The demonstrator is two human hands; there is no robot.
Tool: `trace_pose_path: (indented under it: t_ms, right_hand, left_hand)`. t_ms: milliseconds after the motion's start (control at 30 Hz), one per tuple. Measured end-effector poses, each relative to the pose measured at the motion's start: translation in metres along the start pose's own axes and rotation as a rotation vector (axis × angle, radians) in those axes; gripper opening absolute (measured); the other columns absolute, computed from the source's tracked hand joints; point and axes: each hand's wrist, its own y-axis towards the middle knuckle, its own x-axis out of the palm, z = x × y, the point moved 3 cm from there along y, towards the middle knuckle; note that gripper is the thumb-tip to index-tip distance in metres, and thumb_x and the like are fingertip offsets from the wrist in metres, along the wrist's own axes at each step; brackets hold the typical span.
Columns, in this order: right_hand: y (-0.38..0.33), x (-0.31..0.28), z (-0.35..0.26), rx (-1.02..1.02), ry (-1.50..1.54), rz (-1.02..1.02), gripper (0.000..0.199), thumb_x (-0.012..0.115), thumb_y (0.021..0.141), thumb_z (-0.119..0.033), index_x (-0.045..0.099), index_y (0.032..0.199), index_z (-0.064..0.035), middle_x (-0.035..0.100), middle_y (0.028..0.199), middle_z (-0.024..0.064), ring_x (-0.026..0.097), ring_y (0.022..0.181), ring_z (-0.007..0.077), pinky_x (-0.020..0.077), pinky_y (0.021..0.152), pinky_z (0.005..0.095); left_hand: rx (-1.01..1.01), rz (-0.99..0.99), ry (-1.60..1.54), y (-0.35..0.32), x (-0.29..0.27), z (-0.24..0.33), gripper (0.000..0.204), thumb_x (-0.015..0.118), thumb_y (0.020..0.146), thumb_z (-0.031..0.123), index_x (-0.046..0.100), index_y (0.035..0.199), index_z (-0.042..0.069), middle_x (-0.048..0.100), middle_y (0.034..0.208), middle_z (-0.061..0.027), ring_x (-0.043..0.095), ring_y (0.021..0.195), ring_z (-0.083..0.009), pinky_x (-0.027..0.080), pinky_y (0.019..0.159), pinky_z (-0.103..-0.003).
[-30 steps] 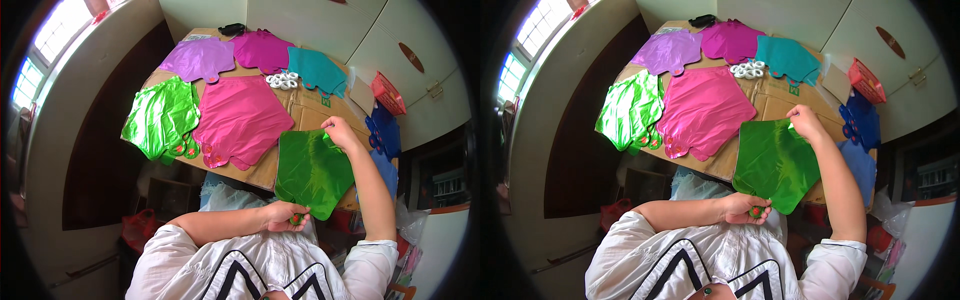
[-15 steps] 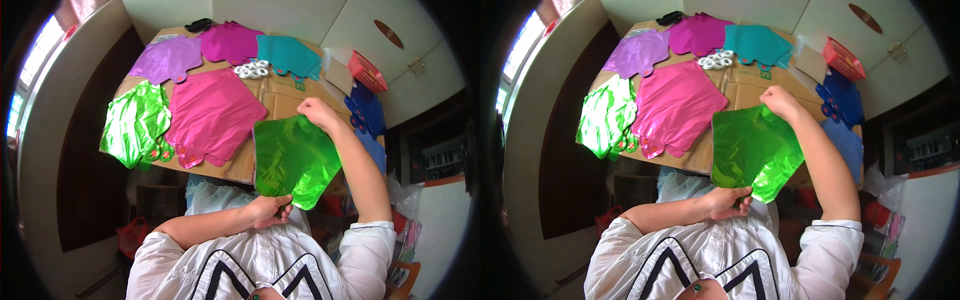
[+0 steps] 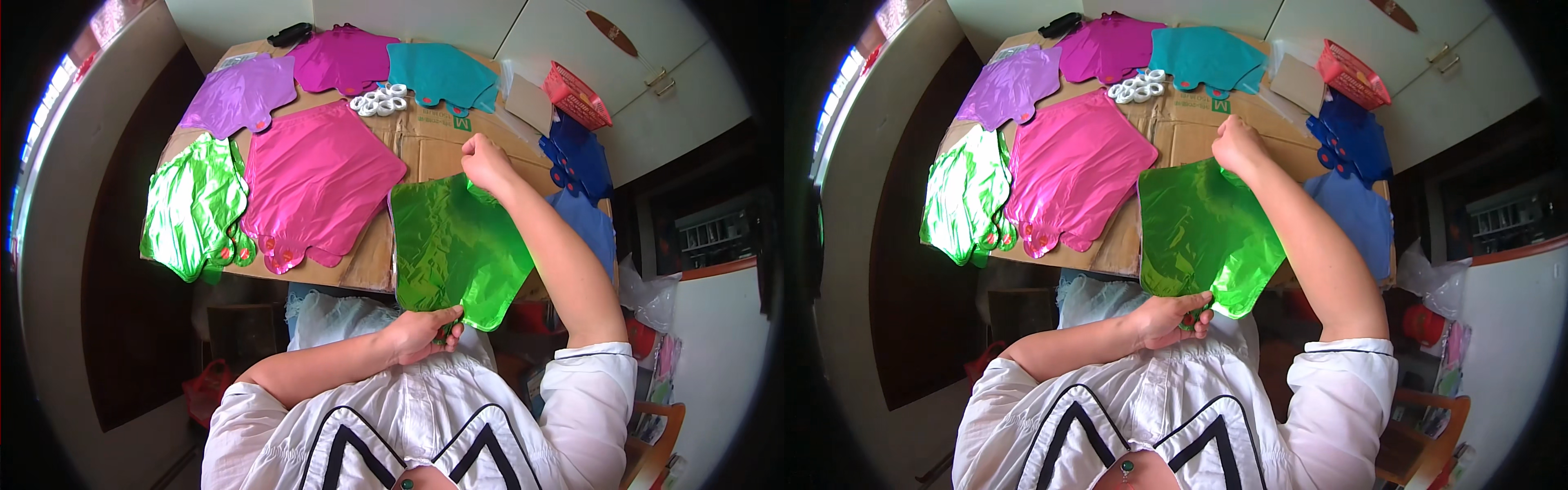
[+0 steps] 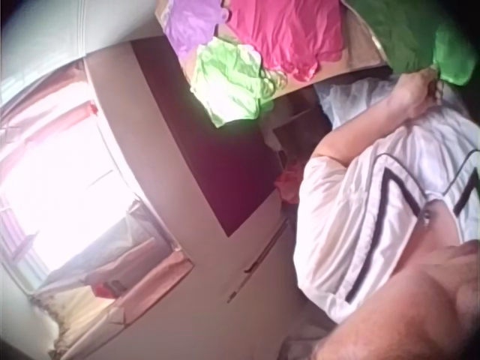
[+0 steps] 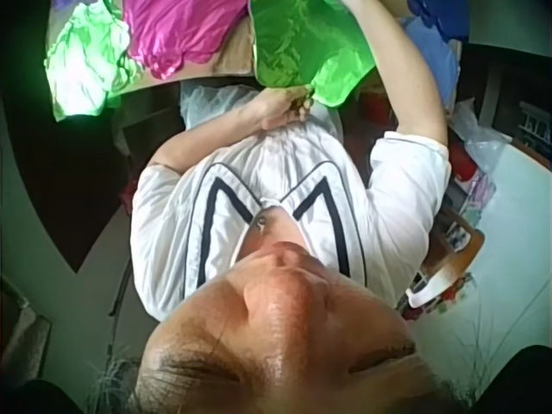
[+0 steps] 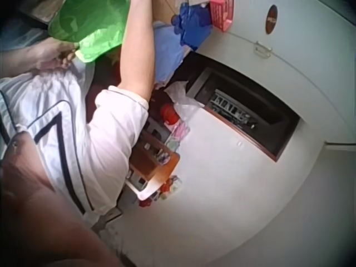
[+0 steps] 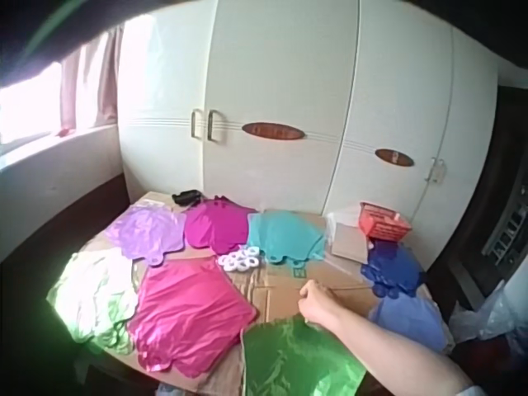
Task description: Sorting, folding, and placing colored plastic sheets into individual plastic packaging sleeves.
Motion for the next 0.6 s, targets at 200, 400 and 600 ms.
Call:
trace_pose_path:
  t_ms: [200, 400, 600]
  right_hand:
    - [0.003, -0.010, 0.001, 0.098, 0.222, -0.302, 0.025, 0.071, 0.082, -0.022, 0.064, 0.095, -0.0016, 0.066, 0.081, 0.0075, 0.064, 0.079, 0.0188, 0.0526, 0.070, 0.0350]
    - [-0.007, -0.012, 0.014, 0.112, 0.350, -0.325, 0.018, 0.058, 0.083, -0.005, 0.064, 0.099, -0.0010, 0.064, 0.080, 0.0073, 0.058, 0.066, 0.0146, 0.0479, 0.058, 0.0302]
    - [-0.016, -0.009, 0.005, 0.073, 0.306, -0.209, 0.018, 0.057, 0.082, -0.005, 0.065, 0.098, -0.0032, 0.065, 0.081, 0.0113, 0.060, 0.066, 0.0181, 0.0475, 0.059, 0.0330]
  left_hand:
    - [-0.006, -0.062, -0.063, 0.003, -0.006, 0.001, 0.012, 0.053, 0.101, 0.018, 0.056, 0.100, 0.006, 0.061, 0.084, -0.0050, 0.057, 0.072, -0.0148, 0.051, 0.069, -0.031]
    - [-0.030, -0.165, -0.116, 0.004, -0.009, 0.004, 0.014, 0.055, 0.100, 0.019, 0.056, 0.103, 0.006, 0.061, 0.087, -0.0060, 0.058, 0.076, -0.0152, 0.051, 0.072, -0.031]
    - [-0.050, -0.084, -0.168, -0.004, 0.000, 0.010, 0.017, 0.053, 0.101, 0.024, 0.055, 0.103, 0.007, 0.060, 0.086, -0.0047, 0.055, 0.075, -0.0139, 0.050, 0.073, -0.030]
